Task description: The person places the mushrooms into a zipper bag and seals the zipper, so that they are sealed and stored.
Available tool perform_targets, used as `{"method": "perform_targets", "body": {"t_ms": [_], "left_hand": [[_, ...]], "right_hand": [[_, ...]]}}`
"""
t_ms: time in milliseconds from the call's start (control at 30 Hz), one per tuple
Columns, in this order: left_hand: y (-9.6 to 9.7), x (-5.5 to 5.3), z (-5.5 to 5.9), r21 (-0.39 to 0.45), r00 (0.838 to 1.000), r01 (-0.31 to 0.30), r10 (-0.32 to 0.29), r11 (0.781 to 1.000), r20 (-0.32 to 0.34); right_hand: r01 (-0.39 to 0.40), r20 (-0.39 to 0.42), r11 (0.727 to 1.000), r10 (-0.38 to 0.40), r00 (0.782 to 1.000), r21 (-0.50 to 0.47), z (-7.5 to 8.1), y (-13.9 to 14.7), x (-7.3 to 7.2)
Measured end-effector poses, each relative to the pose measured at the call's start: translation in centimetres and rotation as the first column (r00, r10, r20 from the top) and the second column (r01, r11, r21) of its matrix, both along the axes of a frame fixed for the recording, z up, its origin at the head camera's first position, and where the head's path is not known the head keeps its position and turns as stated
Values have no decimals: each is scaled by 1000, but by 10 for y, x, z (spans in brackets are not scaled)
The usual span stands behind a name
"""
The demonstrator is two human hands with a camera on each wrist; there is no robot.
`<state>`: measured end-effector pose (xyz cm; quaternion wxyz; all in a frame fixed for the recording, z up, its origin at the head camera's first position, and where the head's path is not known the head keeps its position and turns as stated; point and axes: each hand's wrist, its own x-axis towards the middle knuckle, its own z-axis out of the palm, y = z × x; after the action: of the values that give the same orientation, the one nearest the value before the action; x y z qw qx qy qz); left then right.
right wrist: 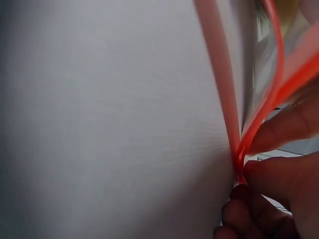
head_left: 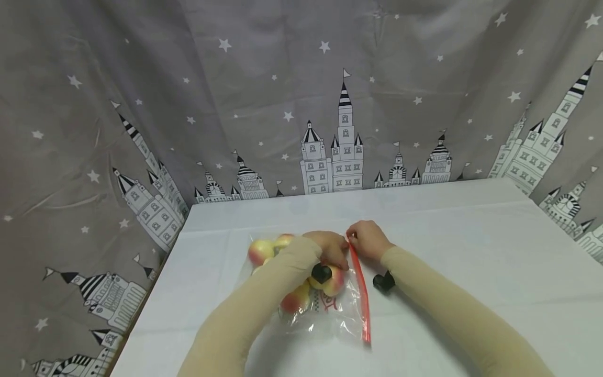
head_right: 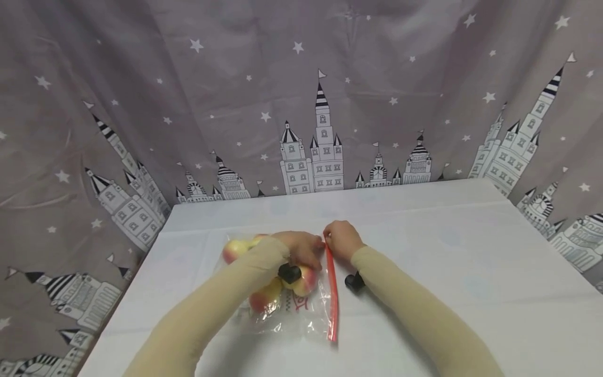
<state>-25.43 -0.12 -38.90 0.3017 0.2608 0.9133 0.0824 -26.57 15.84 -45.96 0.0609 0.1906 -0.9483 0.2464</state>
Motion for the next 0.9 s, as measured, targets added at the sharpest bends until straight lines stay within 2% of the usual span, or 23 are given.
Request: {"method": "perform_targets", "body": {"t_ms": [200, 267, 400, 467, 633, 700, 733, 800, 900], "left_hand": [[9, 4, 8, -48, 999, 13, -15, 999, -50], [11, 2, 12, -80, 997, 51, -55, 996, -52], [11, -4, 19, -148, 996, 76, -82, 986, -35], [13, -8, 24, -169, 999, 52, -53, 984, -1], [20, -12, 31, -184, 1000, -17, 17, 983, -2], [23, -15, 30, -198, 1000, -4, 1, 980, -16], [24, -22, 23, -207, 1000, 9, -14, 978, -22], [26, -28, 20, -224, 999, 41, -48, 974, -25], [27, -34, 15, -238, 991, 83, -104, 968, -79]], "right_hand": [[14, 38, 998, -12, 999, -59, -2, 8, -5], [22, 39, 996, -19, 999, -82, -4, 11, -6], [19, 36, 993, -15, 999, -119, -7, 11, -8], [28, 35, 990, -24, 999, -136, -8, 11, -9], [54, 35, 985, -49, 998, -161, -11, 7, -11], [58, 39, 985, -52, 998, -164, -11, 6, -11], [56, 37, 985, -50, 998, -163, -12, 6, -11], [57, 43, 984, -50, 998, -167, -12, 7, -11], [56, 48, 983, -48, 998, -175, -11, 12, -12]]}}
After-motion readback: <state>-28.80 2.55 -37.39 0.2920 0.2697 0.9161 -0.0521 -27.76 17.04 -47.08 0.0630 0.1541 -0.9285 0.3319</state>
